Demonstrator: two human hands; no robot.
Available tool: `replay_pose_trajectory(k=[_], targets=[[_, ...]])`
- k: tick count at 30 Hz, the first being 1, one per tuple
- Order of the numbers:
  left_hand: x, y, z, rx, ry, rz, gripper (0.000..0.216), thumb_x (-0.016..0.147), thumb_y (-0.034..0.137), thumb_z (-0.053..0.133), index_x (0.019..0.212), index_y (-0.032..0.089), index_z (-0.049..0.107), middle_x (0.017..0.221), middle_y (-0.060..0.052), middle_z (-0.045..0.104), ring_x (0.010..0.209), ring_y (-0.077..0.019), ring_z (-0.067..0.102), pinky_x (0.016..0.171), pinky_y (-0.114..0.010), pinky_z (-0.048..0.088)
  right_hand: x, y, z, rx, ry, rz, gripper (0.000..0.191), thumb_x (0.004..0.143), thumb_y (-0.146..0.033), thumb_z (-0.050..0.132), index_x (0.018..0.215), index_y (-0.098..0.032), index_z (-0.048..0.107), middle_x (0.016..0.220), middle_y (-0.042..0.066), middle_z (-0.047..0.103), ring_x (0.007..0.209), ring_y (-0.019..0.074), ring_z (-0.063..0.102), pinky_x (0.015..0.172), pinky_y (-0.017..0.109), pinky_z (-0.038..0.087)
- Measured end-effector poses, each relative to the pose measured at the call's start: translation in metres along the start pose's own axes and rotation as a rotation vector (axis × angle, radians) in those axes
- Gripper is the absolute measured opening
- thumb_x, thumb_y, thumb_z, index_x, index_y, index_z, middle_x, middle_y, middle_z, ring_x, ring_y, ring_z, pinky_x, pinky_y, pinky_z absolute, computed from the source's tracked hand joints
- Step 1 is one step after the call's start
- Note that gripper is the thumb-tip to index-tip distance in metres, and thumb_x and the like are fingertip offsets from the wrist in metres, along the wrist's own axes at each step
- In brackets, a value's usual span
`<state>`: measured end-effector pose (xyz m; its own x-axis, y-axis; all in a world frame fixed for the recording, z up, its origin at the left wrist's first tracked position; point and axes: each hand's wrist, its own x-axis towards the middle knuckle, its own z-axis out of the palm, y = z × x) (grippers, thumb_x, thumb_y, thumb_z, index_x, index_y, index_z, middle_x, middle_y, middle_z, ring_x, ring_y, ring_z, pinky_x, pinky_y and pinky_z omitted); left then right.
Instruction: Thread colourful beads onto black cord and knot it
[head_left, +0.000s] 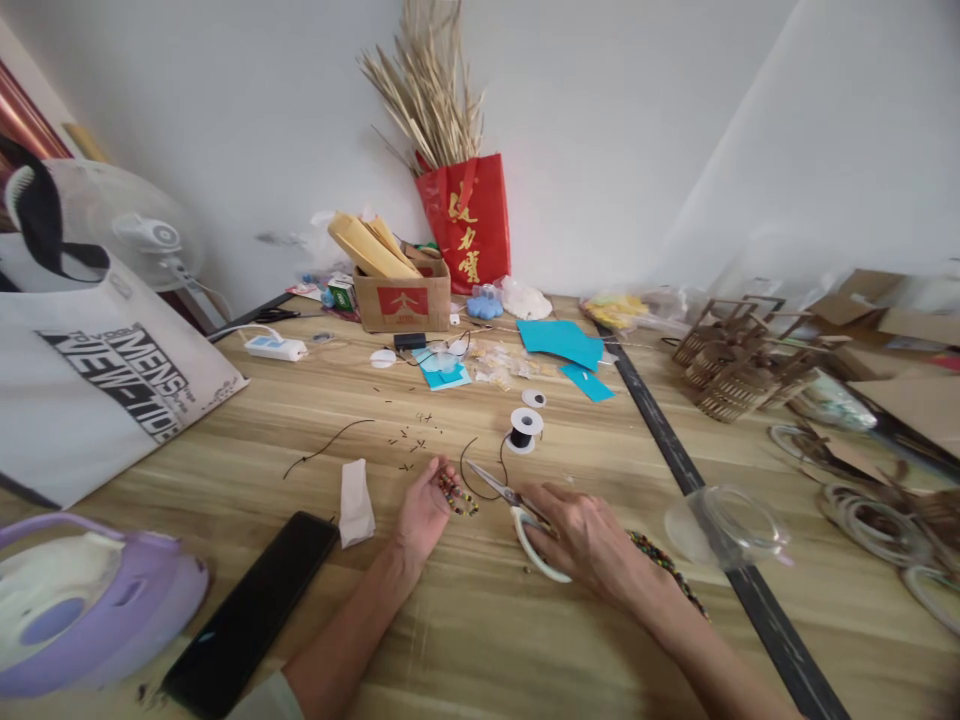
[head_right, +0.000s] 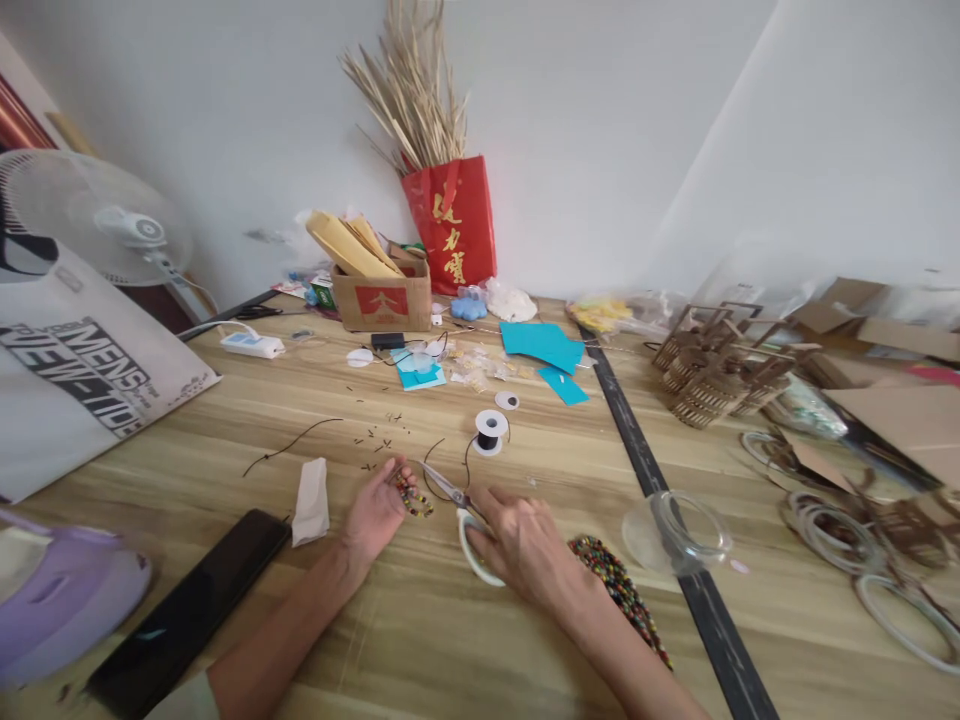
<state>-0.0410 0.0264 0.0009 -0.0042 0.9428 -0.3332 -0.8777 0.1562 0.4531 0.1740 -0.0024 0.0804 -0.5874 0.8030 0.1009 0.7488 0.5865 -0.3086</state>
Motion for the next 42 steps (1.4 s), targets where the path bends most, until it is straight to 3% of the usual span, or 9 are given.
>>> replay_pose_trajectory(k=[6,8,13,18,24,28,33,36,42], targets=[[-0.001,-0.002,0.001,0.017,-0.01,0.018,0.014,0.083,0.005,0.057,0.076,0.012,0.068,0.065,-0.002,0.065,0.059,-0.0107,0.063,0.054,-0.019,0.049,-0.045,-0.005,-0.005,-0.129,-0.103,0.05,0.008,0.085,-0.019,0.054,0.091,-0.022,0.058,0.076,0.0,0.064,0.062,0.0158,0.061,0.054,0.025,0.03],[-0.001,-0.003,0.001,0.026,-0.006,0.013,0.015,0.083,0.005,0.056,0.076,0.012,0.068,0.064,-0.002,0.065,0.059,-0.0112,0.064,0.052,-0.019,0.049,-0.061,-0.01,-0.001,-0.083,-0.128,0.002,0.02,0.08,-0.013,0.056,0.098,-0.024,0.057,0.086,0.0,0.066,0.071,0.0164,0.064,0.058,0.025,0.034],[0.0,-0.004,-0.002,0.037,-0.022,0.018,0.013,0.082,0.008,0.057,0.074,0.011,0.067,0.068,-0.004,0.067,0.064,-0.0129,0.065,0.054,-0.02,0.05,-0.091,-0.024,0.024,-0.07,-0.157,-0.088,0.021,0.078,-0.01,0.059,0.094,-0.024,0.057,0.087,0.0,0.066,0.072,0.017,0.064,0.057,0.025,0.038],[0.002,-0.008,-0.006,0.109,-0.099,0.068,0.012,0.069,0.001,0.067,0.076,0.011,0.068,0.073,-0.004,0.069,0.071,-0.0131,0.066,0.064,-0.021,0.052,-0.096,-0.039,0.045,-0.04,-0.151,-0.154,0.036,0.079,-0.014,0.064,0.112,-0.024,0.052,0.092,0.001,0.065,0.079,0.019,0.063,0.06,0.025,0.043],[0.001,-0.014,-0.005,0.196,-0.144,0.082,0.021,0.062,-0.004,0.068,0.076,0.013,0.069,0.074,-0.003,0.071,0.074,-0.0136,0.067,0.07,-0.023,0.053,-0.085,-0.046,0.033,0.004,-0.139,-0.168,0.008,0.086,-0.018,0.059,0.092,-0.021,0.055,0.092,0.003,0.062,0.085,0.02,0.061,0.071,0.028,0.045],[-0.011,-0.015,0.009,0.278,-0.198,0.076,0.019,0.062,0.001,0.07,0.076,0.014,0.068,0.075,-0.002,0.072,0.075,-0.0134,0.067,0.071,-0.023,0.053,-0.067,-0.034,0.031,0.25,-0.046,0.0,0.002,0.089,-0.021,0.055,0.089,-0.02,0.053,0.086,0.001,0.06,0.073,0.0148,0.059,0.065,0.024,0.044],[-0.044,-0.022,0.035,0.658,-0.385,0.089,0.009,0.071,0.011,0.066,0.078,0.016,0.067,0.077,-0.001,0.071,0.075,-0.0136,0.066,0.072,-0.025,0.053,-0.047,-0.021,0.044,0.808,0.274,0.238,0.034,0.079,-0.019,0.062,0.109,-0.02,0.046,0.082,-0.001,0.058,0.071,0.0124,0.058,0.062,0.022,0.046],[-0.062,-0.034,0.045,1.008,-0.561,0.204,0.011,0.077,0.01,0.058,0.08,0.015,0.068,0.083,-0.004,0.069,0.079,-0.0147,0.065,0.073,-0.025,0.052,-0.046,-0.019,0.052,1.011,0.347,0.272,0.031,0.075,-0.02,0.066,0.102,-0.019,0.05,0.077,-0.003,0.059,0.066,0.0103,0.055,0.058,0.02,0.043],[-0.076,-0.057,0.048,1.266,-0.728,0.553,0.02,0.081,0.007,0.049,0.083,0.018,0.065,0.087,-0.004,0.067,0.086,-0.0147,0.064,0.079,-0.024,0.052,-0.064,-0.012,0.053,1.233,0.358,0.359,0.019,0.078,-0.027,0.064,0.089,-0.015,0.054,0.061,-0.005,0.056,0.055,0.0091,0.052,0.053,0.02,0.041]])
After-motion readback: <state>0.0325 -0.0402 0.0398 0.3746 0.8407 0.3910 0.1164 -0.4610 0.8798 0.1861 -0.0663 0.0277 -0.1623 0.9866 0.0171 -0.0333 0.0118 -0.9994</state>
